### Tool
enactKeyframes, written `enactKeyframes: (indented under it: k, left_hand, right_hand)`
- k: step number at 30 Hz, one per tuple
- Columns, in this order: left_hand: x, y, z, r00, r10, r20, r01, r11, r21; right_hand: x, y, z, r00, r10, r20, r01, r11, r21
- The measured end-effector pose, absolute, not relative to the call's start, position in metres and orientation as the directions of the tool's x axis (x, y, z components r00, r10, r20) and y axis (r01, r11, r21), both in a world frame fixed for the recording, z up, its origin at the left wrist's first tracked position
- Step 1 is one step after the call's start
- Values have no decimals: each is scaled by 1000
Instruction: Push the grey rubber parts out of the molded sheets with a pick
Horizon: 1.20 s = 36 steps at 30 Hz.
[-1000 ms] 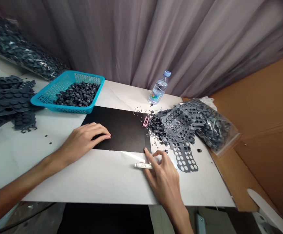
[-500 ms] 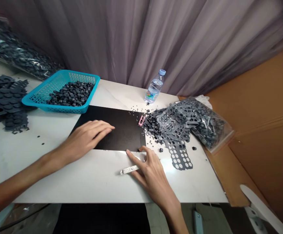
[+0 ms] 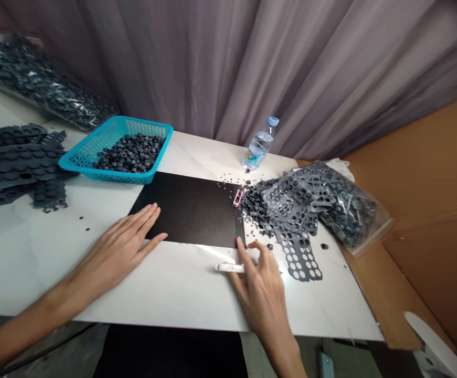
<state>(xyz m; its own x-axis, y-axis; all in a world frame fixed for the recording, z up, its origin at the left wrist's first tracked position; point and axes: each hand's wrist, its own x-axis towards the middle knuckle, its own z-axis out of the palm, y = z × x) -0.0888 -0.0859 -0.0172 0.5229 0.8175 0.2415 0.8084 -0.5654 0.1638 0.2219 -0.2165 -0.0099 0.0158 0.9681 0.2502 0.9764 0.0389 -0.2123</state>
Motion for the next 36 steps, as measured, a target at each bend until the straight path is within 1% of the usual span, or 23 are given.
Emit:
enactKeyframes:
  k: [2,3,6,7,11,12,16,17,19,21,22,23,24,26,28,31,33,36]
  left_hand:
    - [-82,-88,-12,543,812,215,789,-581,201]
    - [-78,-88,-9,560,805,196,774,-593,222]
    - [-62,-91,-2,623,770,138,720,-633,285]
    - [-57,-93,-1,642,757,121,702,-644,304]
    - [-30,-103,5,733,677,67,621,-707,339]
    - [-22,-107,7,758,649,60,597,-729,334]
    - [3,-112,13,826,558,82,515,-806,291]
    - [5,-109,13,824,559,97,517,-810,275]
    - [-1,-99,11,781,610,136,573,-786,232]
    - [-17,-86,3,675,713,189,692,-701,173]
    - [-28,-80,-3,590,774,228,766,-627,144]
    - [-39,-76,-10,508,821,261,825,-551,124]
    - [-50,-72,-16,455,849,269,860,-497,117]
    - [-63,-71,-26,398,881,257,893,-436,109]
    - [-63,-76,-31,406,883,236,894,-437,98]
    - [-44,-89,-29,469,857,212,862,-496,100]
    - [-26,-97,-23,513,836,196,832,-540,128]
    - [-2,-104,-12,598,786,158,760,-618,200]
  right_hand:
    - [223,-217,-11,81,952,295,969,-6,-245]
    - [223,-217,-10,69,955,290,966,9,-260]
    - [222,-214,-6,-49,973,225,953,113,-280]
    - [222,-214,-5,-58,974,219,952,119,-281]
    - [223,-216,-6,83,952,294,953,11,-303]
    - [224,-218,-6,79,952,296,950,17,-311]
    - [227,-227,-3,-142,971,192,929,198,-311]
    - [228,-229,-3,-145,971,188,934,197,-299]
    - [231,-230,-5,-27,969,246,956,97,-277]
    - [235,-232,-8,136,935,327,956,-38,-289]
    - [237,-232,-9,184,920,347,950,-76,-302]
    - [238,-233,-10,189,921,339,947,-80,-311]
    - [240,-234,-10,156,937,313,948,-52,-315]
    - [241,-235,-9,41,968,247,950,39,-309]
    - [241,-235,-8,-24,979,202,951,85,-299]
    - [240,-234,-7,84,971,225,951,-11,-309]
    - [241,-234,-7,109,967,229,945,-29,-327]
    - [242,-232,-5,-47,986,163,950,95,-297]
